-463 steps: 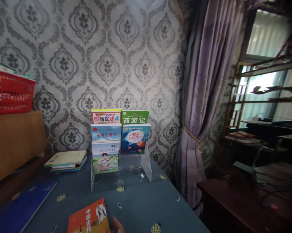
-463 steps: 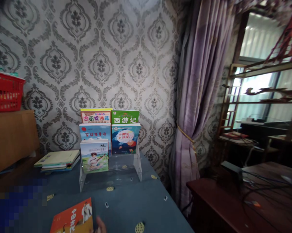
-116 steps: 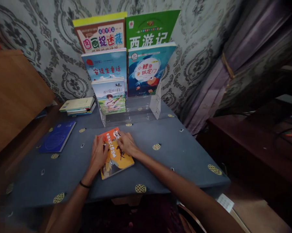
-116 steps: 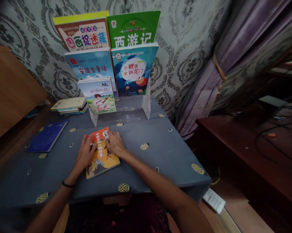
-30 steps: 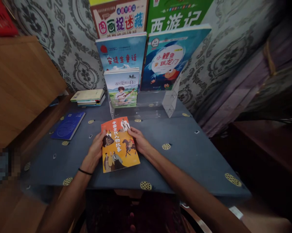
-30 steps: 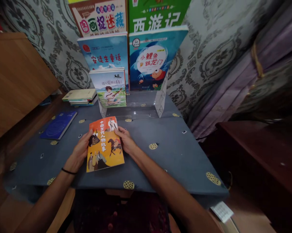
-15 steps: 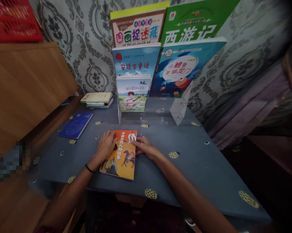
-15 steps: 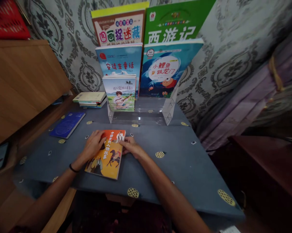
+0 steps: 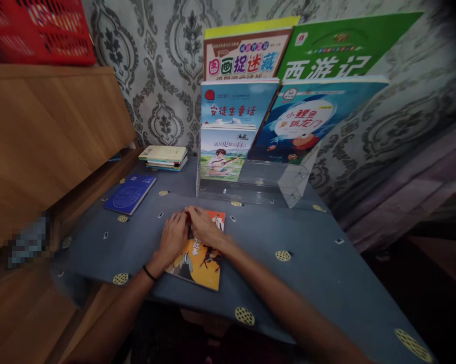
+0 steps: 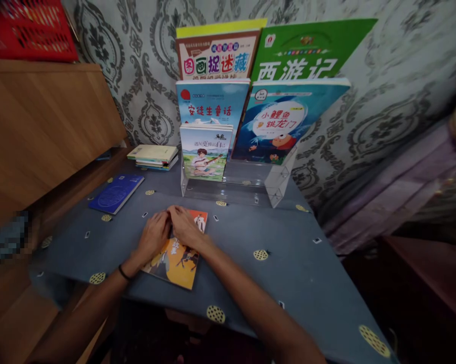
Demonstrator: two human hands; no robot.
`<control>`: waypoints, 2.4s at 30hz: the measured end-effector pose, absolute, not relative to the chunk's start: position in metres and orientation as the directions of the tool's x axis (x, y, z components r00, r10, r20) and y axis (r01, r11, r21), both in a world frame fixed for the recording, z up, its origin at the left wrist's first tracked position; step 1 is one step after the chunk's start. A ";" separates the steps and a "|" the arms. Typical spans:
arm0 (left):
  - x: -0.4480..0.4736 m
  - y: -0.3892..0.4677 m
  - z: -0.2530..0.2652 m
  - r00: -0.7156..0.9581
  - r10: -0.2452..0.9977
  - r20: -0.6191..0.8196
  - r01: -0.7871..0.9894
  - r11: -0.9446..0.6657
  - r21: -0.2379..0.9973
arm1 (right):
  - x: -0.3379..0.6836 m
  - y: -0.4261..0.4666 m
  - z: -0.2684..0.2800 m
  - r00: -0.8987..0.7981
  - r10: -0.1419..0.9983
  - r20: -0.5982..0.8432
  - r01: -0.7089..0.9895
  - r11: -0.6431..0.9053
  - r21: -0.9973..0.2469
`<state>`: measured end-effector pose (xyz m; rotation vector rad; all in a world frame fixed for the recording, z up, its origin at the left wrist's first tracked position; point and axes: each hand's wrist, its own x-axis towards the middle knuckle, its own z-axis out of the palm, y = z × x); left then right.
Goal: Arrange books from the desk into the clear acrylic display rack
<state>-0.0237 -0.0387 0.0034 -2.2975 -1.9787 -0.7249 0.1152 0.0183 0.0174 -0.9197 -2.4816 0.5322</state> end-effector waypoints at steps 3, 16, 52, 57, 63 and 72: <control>-0.023 -0.039 0.003 0.083 0.924 0.373 0.942 -0.195 0.273 | 0.110 0.023 0.015 -0.666 0.707 0.239 0.557 0.684 -0.471; -0.022 -0.041 0.007 0.078 0.931 0.356 0.948 -0.180 0.263 | 0.178 0.009 0.017 -0.513 0.828 0.227 0.724 0.559 -0.404; -0.010 -0.093 0.040 0.713 0.701 0.026 0.640 -0.666 0.384 | 0.223 0.014 -0.008 -0.371 0.883 0.286 0.501 0.450 -0.739; -0.011 -0.120 0.046 0.716 0.698 -0.015 0.641 -0.648 0.411 | 0.221 0.011 -0.007 -0.376 0.882 0.282 0.511 0.452 -0.731; -0.021 -0.117 0.045 0.631 0.773 0.056 0.600 -0.533 0.597 | 0.221 0.007 0.000 -0.392 0.877 0.277 0.597 0.471 -0.650; -0.048 -0.082 0.019 -0.005 0.994 0.111 0.022 -0.111 0.994 | 0.127 -0.081 0.027 -0.653 0.672 0.348 0.410 0.701 -0.584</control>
